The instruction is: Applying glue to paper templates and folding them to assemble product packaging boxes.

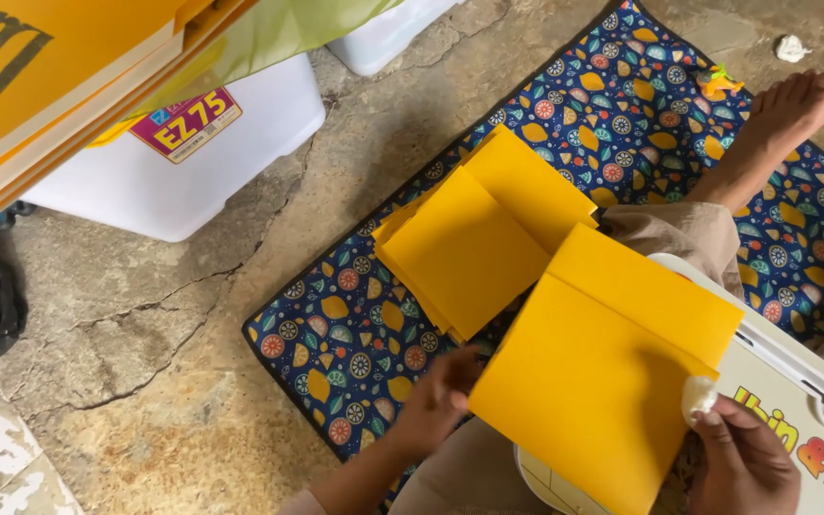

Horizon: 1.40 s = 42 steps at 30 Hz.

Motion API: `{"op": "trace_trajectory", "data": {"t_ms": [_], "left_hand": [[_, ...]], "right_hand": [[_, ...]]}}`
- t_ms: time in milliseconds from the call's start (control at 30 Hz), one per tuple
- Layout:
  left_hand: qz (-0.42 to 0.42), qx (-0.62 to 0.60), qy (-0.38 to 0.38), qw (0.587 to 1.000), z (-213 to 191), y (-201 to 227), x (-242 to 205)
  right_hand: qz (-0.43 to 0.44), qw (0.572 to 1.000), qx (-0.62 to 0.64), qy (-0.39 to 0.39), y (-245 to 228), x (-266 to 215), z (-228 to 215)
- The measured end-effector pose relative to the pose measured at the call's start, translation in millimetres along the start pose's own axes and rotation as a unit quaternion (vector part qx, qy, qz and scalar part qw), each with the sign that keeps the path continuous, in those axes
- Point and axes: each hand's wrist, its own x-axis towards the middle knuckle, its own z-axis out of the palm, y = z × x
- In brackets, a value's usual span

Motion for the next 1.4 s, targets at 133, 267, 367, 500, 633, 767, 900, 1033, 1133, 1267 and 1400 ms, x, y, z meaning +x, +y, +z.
{"op": "trace_trajectory", "data": {"t_ms": [133,267,367,500,633,767,900,1033,1133,1267,1400], "left_hand": [[-0.093,-0.219,0.020,0.971,24.3,22.1,3.3],[-0.062,-0.312,0.047,0.947,-1.1,13.8,40.5],[-0.010,-0.387,0.119,0.915,-28.9,9.1,86.5],[0.007,-0.088,0.277,0.957,-57.0,-30.2,145.4],[0.059,0.199,0.381,0.901,-43.9,-56.0,162.2],[0.218,0.324,0.456,0.800,-24.8,-62.8,166.8],[0.239,0.479,0.343,0.772,10.1,-37.5,167.1],[0.188,0.593,0.062,0.780,42.9,-24.7,182.4],[-0.021,0.581,0.000,0.813,33.5,14.2,217.6],[-0.061,0.598,-0.019,0.799,25.9,5.1,246.0],[-0.060,0.587,-0.032,0.806,28.2,-10.7,240.2]], "right_hand": [[0.011,0.999,-0.036,-0.023,-23.9,-8.9,21.3],[0.027,0.998,-0.017,-0.054,-51.8,-6.1,35.9],[0.000,0.993,-0.046,-0.106,-65.4,1.9,43.5],[0.068,0.993,0.047,-0.087,-39.6,12.9,45.6],[0.108,0.990,0.046,-0.082,-24.5,12.2,41.9],[0.099,0.990,0.012,-0.097,-32.9,7.7,46.3],[0.069,0.987,-0.064,-0.130,-25.1,9.2,45.9],[0.087,0.985,-0.067,-0.136,-30.2,7.6,46.8],[0.054,0.986,-0.059,-0.149,-17.1,8.0,42.2],[0.033,0.983,-0.084,-0.161,-16.6,6.1,40.5],[0.070,0.983,-0.019,-0.166,3.6,8.7,28.7]]}}
